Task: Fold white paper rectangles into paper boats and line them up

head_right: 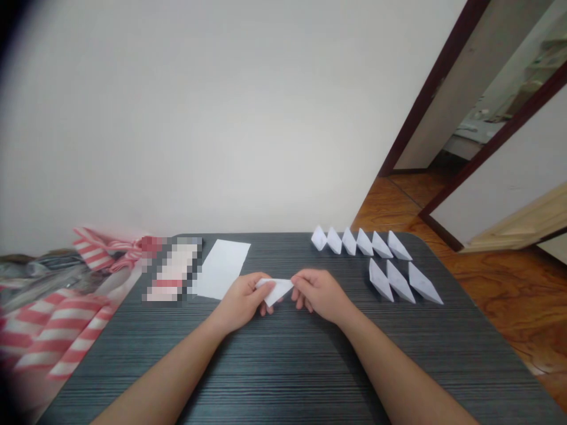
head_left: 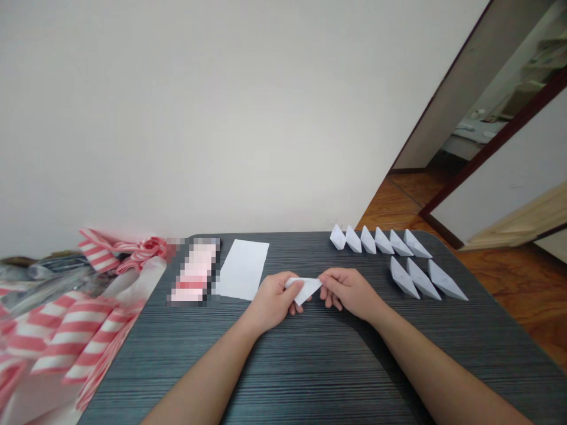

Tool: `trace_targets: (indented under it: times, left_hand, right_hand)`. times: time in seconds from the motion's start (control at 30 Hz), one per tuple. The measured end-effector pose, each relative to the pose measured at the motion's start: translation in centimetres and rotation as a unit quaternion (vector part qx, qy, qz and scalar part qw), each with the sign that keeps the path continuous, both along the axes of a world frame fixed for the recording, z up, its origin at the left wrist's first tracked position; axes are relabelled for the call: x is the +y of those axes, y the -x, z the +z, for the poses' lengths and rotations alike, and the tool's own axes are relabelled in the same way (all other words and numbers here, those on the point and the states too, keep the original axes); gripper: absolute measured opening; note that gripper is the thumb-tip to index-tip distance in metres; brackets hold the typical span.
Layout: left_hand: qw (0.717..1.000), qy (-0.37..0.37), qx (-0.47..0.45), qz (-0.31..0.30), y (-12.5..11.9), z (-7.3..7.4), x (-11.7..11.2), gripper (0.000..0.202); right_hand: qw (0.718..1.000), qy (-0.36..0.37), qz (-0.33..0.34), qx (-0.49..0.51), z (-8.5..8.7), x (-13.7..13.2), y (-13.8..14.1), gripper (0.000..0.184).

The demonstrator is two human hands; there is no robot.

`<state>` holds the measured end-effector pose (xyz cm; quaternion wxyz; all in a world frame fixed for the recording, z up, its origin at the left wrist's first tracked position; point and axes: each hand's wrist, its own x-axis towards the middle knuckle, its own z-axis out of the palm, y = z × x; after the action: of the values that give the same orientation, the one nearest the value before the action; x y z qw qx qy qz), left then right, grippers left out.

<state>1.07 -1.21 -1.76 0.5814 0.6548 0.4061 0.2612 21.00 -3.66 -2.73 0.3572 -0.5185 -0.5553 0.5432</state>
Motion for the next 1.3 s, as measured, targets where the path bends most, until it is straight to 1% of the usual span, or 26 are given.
trace_targets:
  times: [0.2,0.37,0.53,0.73,0.87,1.0,1.2,1.3]
  left_hand:
    - [1.000,0.000,0.001,-0.007,0.1,0.0,-0.1,0.036]
    - [1.000,0.006,-0.005,-0.010,0.0,0.1,0.0,0.036]
    - [1.000,0.007,-0.004,-0.012,0.0,0.2,0.1,0.036]
    - [1.000,0.006,-0.010,-0.017,0.1,0.2,0.1,0.035]
    - [1.000,0.000,-0.014,-0.009,0.1,0.0,0.2,0.031]
    - [1.000,-0.001,-0.018,0.016,-0.1,0.0,0.3,0.028]
    - [1.000,-0.012,0.020,0.005,-0.2,0.4,0.0,0.032]
    - [0.999,-0.041,0.032,0.004,-0.3,0.4,-0.1,0.031]
  right_hand:
    - [0.998,-0.012,0.002,-0.057,0.6,-0.1,0.1,0.034]
    - [0.997,-0.033,0.001,-0.065,0.6,-0.1,0.3,0.034]
    - [0.997,-0.021,0.008,-0.074,0.5,-0.2,0.2,0.032]
    - [0.996,-0.050,0.016,-0.076,1.1,-0.4,0.5,0.031]
    - [0.995,-0.055,0.019,-0.083,1.2,-0.5,0.5,0.031]
    - [0.993,-0.066,0.014,-0.092,1.1,-0.5,0.5,0.028]
    - [0.990,-0.083,0.029,-0.109,1.2,-0.7,0.9,0.023]
    - [0.989,-0.090,0.037,-0.112,1.3,-0.8,1.2,0.022]
